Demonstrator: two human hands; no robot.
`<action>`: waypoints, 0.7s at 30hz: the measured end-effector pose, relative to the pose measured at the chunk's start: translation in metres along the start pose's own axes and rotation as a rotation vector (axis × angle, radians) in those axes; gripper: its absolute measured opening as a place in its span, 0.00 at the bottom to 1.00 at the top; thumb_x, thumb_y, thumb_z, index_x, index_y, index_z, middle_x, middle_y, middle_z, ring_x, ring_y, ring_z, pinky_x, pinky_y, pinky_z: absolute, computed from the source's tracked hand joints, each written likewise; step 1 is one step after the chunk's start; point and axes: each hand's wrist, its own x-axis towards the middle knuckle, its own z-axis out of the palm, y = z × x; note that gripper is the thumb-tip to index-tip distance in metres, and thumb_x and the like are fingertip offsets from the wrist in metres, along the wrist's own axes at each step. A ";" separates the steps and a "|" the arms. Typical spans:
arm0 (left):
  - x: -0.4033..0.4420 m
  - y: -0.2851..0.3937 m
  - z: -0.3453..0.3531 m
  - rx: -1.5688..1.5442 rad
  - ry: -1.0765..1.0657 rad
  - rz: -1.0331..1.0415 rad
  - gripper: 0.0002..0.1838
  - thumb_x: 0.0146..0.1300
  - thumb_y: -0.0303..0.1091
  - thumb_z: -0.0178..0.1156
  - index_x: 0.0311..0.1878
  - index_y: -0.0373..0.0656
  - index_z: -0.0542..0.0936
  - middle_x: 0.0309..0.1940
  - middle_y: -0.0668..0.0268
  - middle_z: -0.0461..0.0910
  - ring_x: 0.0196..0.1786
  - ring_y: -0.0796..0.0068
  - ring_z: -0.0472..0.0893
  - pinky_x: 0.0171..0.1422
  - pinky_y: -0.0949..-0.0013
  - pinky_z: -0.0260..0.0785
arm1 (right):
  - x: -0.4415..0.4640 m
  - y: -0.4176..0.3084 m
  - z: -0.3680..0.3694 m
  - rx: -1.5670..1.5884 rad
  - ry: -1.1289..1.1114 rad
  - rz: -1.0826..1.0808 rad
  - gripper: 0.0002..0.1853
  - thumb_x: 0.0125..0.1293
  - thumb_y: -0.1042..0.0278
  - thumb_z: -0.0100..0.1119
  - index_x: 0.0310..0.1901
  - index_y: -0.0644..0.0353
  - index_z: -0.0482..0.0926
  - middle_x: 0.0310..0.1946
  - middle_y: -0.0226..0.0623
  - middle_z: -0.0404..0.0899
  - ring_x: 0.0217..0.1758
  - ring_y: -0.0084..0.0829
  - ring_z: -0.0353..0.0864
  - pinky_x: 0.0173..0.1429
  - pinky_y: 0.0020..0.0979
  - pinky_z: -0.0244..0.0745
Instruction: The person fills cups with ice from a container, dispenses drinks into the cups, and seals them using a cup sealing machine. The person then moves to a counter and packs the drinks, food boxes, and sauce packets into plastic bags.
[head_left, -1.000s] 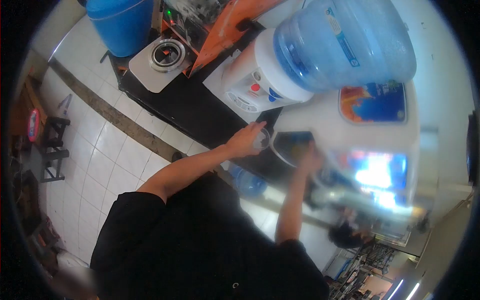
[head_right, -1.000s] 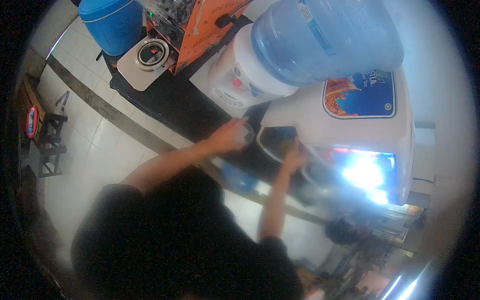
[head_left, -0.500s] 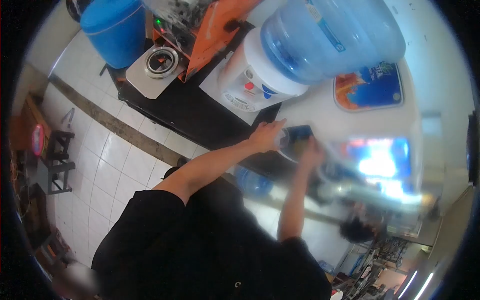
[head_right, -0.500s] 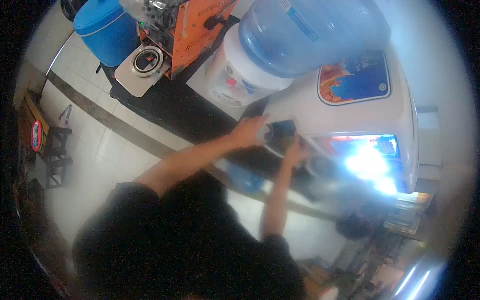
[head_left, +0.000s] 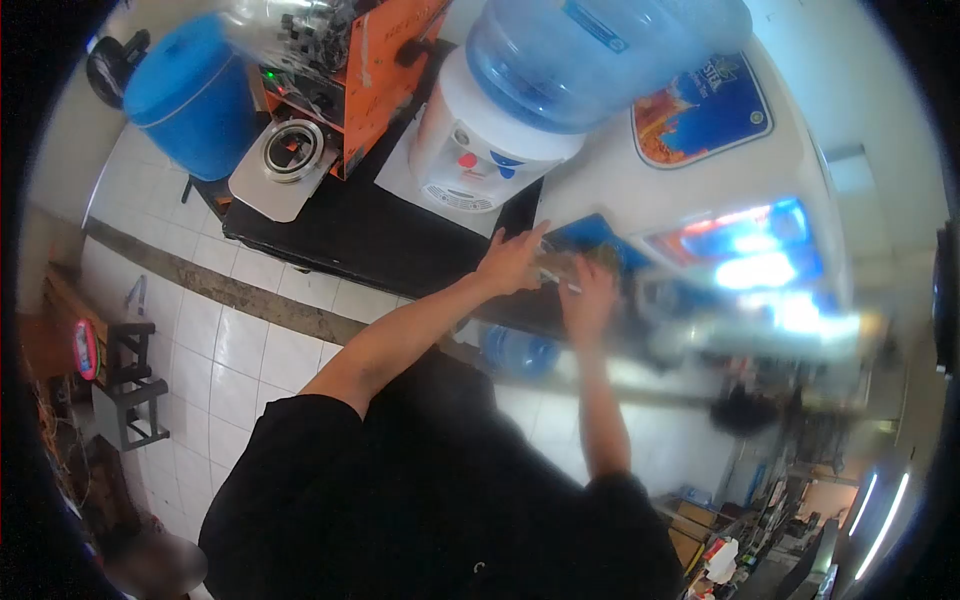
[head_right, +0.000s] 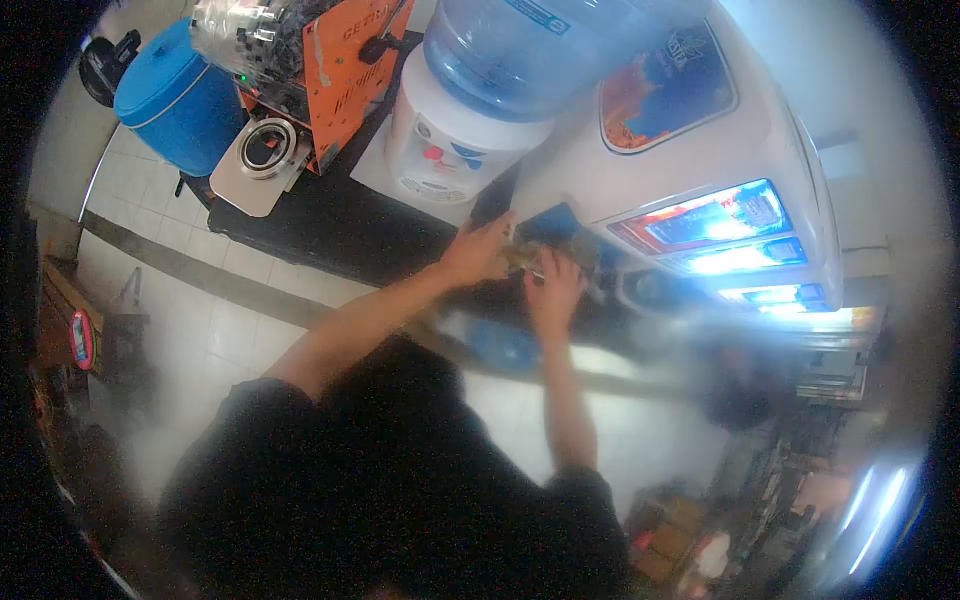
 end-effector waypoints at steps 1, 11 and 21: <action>-0.002 -0.001 0.000 0.013 0.018 0.006 0.63 0.46 0.41 0.79 0.80 0.51 0.46 0.65 0.51 0.72 0.69 0.50 0.73 0.78 0.35 0.50 | -0.001 -0.001 0.000 -0.017 -0.022 -0.053 0.28 0.57 0.62 0.71 0.61 0.50 0.79 0.56 0.39 0.77 0.63 0.44 0.72 0.70 0.58 0.60; -0.016 -0.006 -0.007 0.012 -0.131 -0.094 0.63 0.44 0.39 0.78 0.80 0.51 0.47 0.62 0.54 0.76 0.68 0.54 0.75 0.80 0.36 0.46 | -0.007 -0.016 0.000 -0.158 -0.043 -0.227 0.30 0.56 0.65 0.69 0.63 0.48 0.77 0.56 0.38 0.75 0.63 0.42 0.71 0.71 0.60 0.59; -0.020 -0.032 0.019 0.129 -0.069 -0.104 0.63 0.42 0.38 0.76 0.80 0.50 0.47 0.60 0.56 0.77 0.66 0.53 0.76 0.83 0.40 0.39 | -0.012 -0.033 0.030 -0.219 -0.127 -0.271 0.30 0.54 0.66 0.70 0.62 0.48 0.77 0.58 0.34 0.73 0.65 0.37 0.69 0.73 0.65 0.53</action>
